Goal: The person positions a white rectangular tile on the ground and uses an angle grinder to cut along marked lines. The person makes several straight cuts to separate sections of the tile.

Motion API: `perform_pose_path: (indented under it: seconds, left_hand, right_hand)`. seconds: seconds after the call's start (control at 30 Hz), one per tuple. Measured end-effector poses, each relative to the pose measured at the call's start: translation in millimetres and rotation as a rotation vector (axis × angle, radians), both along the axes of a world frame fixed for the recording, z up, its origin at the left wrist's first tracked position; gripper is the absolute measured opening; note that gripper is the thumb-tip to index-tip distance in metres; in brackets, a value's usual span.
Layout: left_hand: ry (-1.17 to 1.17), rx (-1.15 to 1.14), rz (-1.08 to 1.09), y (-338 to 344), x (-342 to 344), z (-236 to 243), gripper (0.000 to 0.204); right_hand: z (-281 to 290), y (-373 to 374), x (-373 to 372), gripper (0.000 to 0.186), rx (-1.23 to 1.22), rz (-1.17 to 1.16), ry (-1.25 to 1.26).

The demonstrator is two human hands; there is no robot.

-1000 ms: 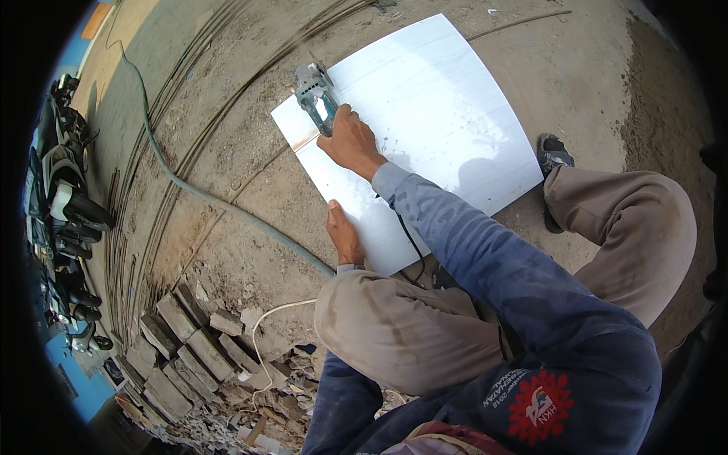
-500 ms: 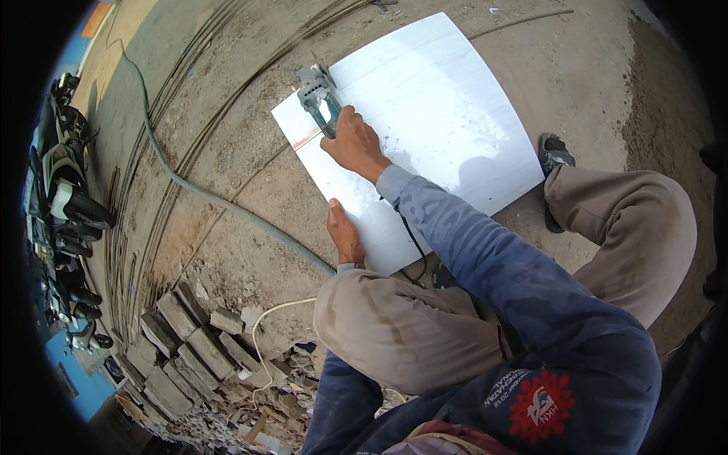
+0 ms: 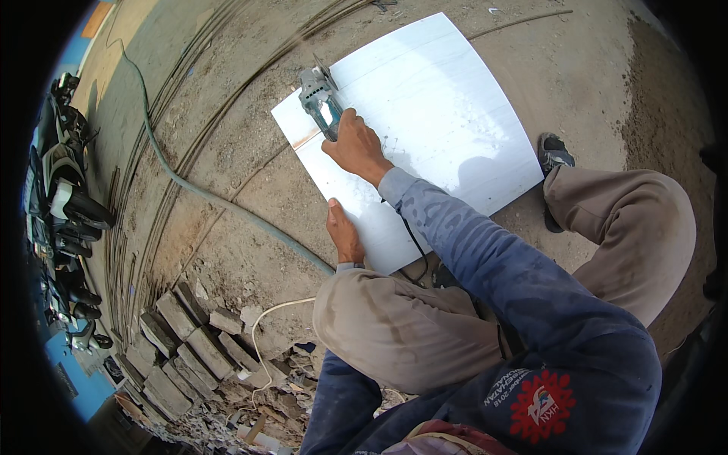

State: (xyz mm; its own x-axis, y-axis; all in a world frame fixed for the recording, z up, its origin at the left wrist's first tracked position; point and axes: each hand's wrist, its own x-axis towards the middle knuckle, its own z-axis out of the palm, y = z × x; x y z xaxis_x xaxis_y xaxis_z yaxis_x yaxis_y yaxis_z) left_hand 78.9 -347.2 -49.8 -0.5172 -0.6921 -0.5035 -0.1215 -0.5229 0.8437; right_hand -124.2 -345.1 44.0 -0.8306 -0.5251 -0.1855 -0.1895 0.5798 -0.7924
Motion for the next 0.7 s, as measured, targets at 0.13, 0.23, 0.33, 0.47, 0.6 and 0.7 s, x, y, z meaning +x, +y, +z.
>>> perform_pose_path:
  seconds: [0.13, 0.23, 0.33, 0.47, 0.6, 0.7]
  left_hand:
    - [0.007, 0.009, -0.006, 0, 1, 0, 0.056]
    - [0.004, 0.015, -0.001, -1, 0, -1, 0.056]
    - [-0.019, 0.005, 0.010, -1, 0, -1, 0.056]
    - [-0.013, -0.004, 0.024, 2, -1, 3, 0.055]
    - [-0.025, -0.023, 0.013, 1, -1, 5, 0.054]
    - [-0.035, -0.030, 0.010, 1, -1, 5, 0.054]
  right_hand:
    - [1, 2, 2, 0.057, -0.006, 0.005, 0.006]
    - [2, 4, 3, 0.057, -0.005, 0.003, -0.006]
    - [2, 5, 4, 0.057, -0.006, 0.005, -0.001]
    - [1, 7, 6, 0.057, -0.002, 0.002, 0.009]
    - [2, 8, 6, 0.060, 0.000, 0.001, -0.047]
    - [2, 10, 8, 0.060, -0.006, 0.004, -0.052]
